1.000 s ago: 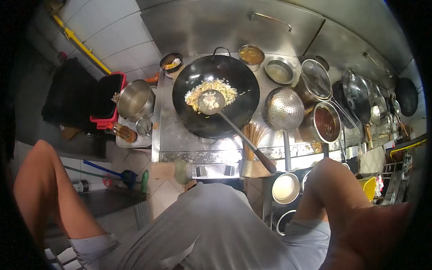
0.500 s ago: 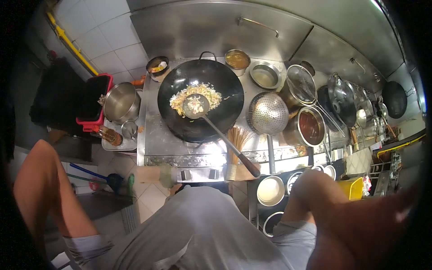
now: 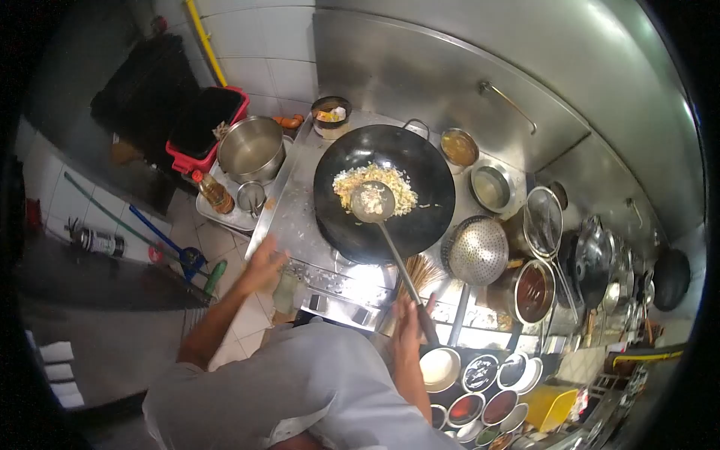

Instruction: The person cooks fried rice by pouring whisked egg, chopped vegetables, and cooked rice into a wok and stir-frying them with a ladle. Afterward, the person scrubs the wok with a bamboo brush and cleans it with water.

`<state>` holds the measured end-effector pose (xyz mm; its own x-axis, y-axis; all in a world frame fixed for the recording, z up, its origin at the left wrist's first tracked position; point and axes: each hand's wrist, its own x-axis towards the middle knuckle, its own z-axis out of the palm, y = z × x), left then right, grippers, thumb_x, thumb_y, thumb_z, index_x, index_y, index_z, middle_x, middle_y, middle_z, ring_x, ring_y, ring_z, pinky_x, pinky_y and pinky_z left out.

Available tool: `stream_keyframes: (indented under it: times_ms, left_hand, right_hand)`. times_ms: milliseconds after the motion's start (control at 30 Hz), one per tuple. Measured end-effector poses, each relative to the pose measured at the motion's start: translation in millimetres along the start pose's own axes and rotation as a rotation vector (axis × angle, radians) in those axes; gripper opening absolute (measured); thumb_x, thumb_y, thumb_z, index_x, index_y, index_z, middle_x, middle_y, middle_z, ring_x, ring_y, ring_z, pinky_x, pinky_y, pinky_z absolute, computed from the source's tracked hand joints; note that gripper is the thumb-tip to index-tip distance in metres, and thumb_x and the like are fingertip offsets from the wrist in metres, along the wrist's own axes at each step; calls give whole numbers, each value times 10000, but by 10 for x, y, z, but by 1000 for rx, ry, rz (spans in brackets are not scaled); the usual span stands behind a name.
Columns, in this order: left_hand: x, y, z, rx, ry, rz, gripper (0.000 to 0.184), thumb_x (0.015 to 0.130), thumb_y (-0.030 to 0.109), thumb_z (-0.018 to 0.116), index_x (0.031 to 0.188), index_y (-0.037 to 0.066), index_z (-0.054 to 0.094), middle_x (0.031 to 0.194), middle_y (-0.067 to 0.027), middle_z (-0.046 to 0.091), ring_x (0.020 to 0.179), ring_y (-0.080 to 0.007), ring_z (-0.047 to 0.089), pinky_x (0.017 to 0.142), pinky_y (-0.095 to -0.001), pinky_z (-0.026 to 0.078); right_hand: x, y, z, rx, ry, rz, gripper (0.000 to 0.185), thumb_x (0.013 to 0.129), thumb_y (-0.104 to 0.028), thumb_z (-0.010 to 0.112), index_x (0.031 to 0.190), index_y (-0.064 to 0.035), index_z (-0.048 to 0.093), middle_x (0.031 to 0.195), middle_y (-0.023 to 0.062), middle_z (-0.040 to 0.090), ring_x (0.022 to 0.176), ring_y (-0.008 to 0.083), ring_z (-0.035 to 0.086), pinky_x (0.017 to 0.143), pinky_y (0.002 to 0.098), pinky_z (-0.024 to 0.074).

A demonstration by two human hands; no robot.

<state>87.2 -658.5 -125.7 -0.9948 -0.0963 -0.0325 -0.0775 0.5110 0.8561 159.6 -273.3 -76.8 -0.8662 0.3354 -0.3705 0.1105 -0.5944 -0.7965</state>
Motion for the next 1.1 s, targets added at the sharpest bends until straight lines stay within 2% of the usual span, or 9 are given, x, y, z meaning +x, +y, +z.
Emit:
stream_keyframes:
  times_ms: [67,200,233,300,433,600,833,967,1100]
  left_hand:
    - [-331,-440,299,356,-176,-283,1036,750,568,722,1409,-112,301,1335,-326,468,1236,-434,477,1046,-475,390]
    - [-721,-634,562,571,-124,-378,934,735,561,721,1334,-80,400,1246,-305,521,1149,-456,511,993,-501,412]
    - [-690,-738,614,574,-132,-378,934,735,561,721,1334,-80,400,1246,-305,521,1149,-456,511,993,-501,412]
    - [-722,-1031,764,579,-154,-334,821,745,526,717,1265,-56,464,1200,-290,534,1120,-432,526,960,-519,424]
    - [-732,-943,667,535,-142,-262,699,780,428,697,1265,-31,491,1182,-275,559,1101,-414,554,939,-502,451]
    - [-375,-170,345,-1568,-122,-868,538,774,258,677,1246,32,549,1091,-175,638,1000,-319,622,877,-444,499]
    - [241,42,962,-1185,-384,-711,547,937,513,507,1284,91,523,1193,-115,617,1063,-293,611,895,-521,496]
    - [478,629,1168,-1134,-390,-1065,705,930,714,284,1328,166,480,1267,-86,576,1100,-274,594,861,-586,489]
    - [714,878,1333,-925,-393,-1086,512,945,595,466,1221,169,534,1080,-71,653,940,-278,652,715,-549,524]
  right_hand:
    - [353,-125,70,-119,-75,-188,525,932,-227,618,1395,-135,388,1453,149,411,1278,270,463,1068,491,334]
    - [743,-644,1053,-355,-205,-650,229,919,-227,599,823,-20,580,1054,182,660,1142,295,575,1101,460,324]
    - [1030,-562,1138,-244,-332,-733,247,932,-233,594,820,-14,618,842,146,671,836,228,641,876,390,490]
    - [1461,-483,1413,-108,-335,-668,325,969,-266,563,707,-79,522,628,24,528,545,84,469,485,236,339]
    - [1666,-1283,2318,-124,-257,-780,417,937,-204,645,595,-128,419,513,-42,437,431,48,397,403,219,311]
    - [2115,-1148,2318,-20,-229,-726,327,938,-239,620,687,-105,460,511,-13,413,389,96,369,389,251,317]
    - [2153,-1425,2170,-309,-207,-686,296,912,-143,627,683,-131,439,501,-45,371,388,69,347,378,250,289]
    - [2274,-1034,2012,67,-277,-550,324,912,-70,599,636,-120,436,558,-44,441,443,45,376,409,242,286]
    - [1977,-667,2107,-396,-341,-978,340,874,-12,595,607,-75,393,540,-23,421,478,113,387,476,287,342]
